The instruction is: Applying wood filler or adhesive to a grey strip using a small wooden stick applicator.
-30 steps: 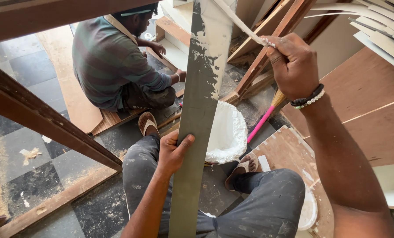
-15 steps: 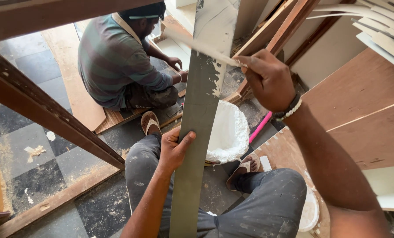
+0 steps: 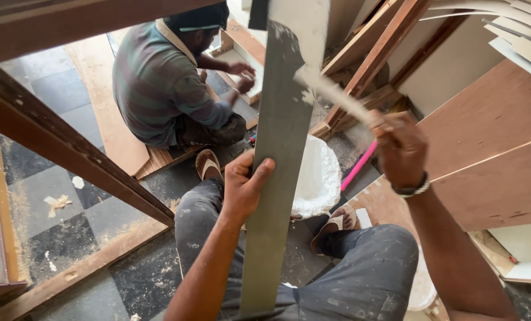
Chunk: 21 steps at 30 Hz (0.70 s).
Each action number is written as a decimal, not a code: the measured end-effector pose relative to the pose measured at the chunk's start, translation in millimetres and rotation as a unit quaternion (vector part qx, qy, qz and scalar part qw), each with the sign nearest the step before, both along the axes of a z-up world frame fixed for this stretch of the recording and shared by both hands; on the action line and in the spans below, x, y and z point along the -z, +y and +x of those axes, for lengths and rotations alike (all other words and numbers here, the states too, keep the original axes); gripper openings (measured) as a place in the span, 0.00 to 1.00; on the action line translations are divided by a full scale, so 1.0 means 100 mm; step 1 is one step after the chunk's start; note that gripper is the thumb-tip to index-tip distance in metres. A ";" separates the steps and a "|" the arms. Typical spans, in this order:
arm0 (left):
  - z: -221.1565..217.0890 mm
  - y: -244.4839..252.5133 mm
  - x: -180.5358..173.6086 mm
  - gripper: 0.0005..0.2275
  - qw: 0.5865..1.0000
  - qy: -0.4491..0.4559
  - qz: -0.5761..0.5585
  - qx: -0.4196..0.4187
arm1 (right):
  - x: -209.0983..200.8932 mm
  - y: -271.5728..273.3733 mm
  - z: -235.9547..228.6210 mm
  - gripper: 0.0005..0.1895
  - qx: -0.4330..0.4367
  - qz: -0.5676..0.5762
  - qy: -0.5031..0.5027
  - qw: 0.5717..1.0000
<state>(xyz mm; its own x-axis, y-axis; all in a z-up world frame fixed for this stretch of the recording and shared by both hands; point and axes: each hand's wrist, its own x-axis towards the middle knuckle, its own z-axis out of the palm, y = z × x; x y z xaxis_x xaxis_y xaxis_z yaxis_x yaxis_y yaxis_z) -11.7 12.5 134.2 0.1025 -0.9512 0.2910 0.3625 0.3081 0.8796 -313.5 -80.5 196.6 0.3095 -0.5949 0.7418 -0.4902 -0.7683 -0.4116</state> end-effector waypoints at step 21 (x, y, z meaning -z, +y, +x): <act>-0.55 0.53 0.42 0.08 0.994 -0.048 0.099 0.022 | -0.50 -0.26 0.04 0.12 -0.049 0.124 -0.204 0.970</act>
